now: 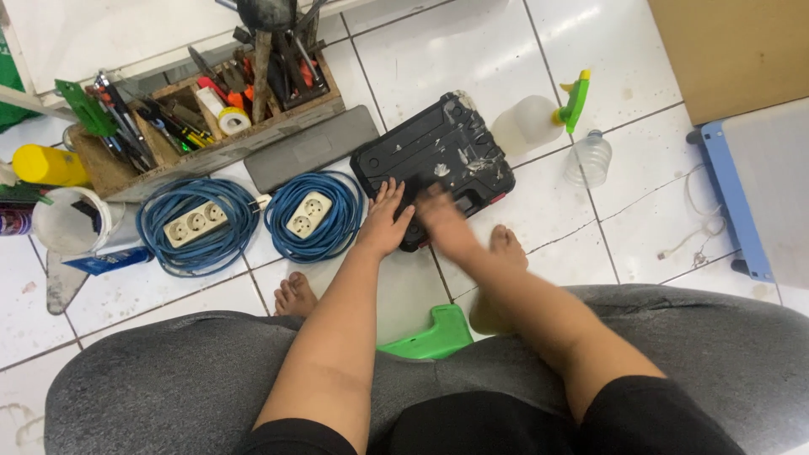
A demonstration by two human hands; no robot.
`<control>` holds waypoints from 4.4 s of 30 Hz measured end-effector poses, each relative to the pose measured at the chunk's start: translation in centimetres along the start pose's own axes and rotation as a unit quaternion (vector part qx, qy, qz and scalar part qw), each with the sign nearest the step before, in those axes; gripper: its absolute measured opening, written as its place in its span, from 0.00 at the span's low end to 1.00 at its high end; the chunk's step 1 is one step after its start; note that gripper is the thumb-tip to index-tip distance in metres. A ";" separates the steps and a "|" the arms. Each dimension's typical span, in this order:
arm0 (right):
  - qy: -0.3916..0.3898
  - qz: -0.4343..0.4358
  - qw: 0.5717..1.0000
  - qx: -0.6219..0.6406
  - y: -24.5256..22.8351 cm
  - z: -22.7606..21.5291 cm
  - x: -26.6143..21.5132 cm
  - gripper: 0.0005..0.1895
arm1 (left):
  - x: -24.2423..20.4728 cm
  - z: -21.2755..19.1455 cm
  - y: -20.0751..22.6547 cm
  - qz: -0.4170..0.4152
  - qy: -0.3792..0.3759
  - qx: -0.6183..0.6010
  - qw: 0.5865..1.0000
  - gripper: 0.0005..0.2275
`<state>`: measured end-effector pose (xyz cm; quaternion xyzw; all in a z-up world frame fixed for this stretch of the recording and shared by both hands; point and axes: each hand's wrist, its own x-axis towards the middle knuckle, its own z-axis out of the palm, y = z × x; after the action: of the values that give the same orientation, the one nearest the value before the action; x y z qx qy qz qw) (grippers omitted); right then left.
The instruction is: The person cleans a black toolbox and a gray case using a spray bottle and a black cloth. They wipe the surfaces, place the items on a shelf, and then organize a wooden tool tray and blue extension cords on the same shelf.
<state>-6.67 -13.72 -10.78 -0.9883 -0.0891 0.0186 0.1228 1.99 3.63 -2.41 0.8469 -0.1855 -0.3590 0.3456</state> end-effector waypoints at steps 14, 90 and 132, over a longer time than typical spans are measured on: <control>-0.019 0.206 0.978 -0.020 6.4 -1.8 2.4 0.32 | 0.1 0.6 1.0 -0.023 0.023 -0.020 0.999 0.24; 0.388 0.492 0.271 0.730 7.6 -14.2 15.9 0.38 | 9.1 -12.2 12.1 -0.143 0.168 -0.534 0.816 0.53; 0.128 0.485 0.425 0.753 13.2 -21.8 30.2 0.44 | 9.1 -31.1 21.4 -0.120 -0.150 0.226 0.955 0.35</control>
<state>26.56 -26.03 6.61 -0.3735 0.4709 0.0077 0.7992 29.64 -2.21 24.26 0.8551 -0.2086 -0.4698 0.0679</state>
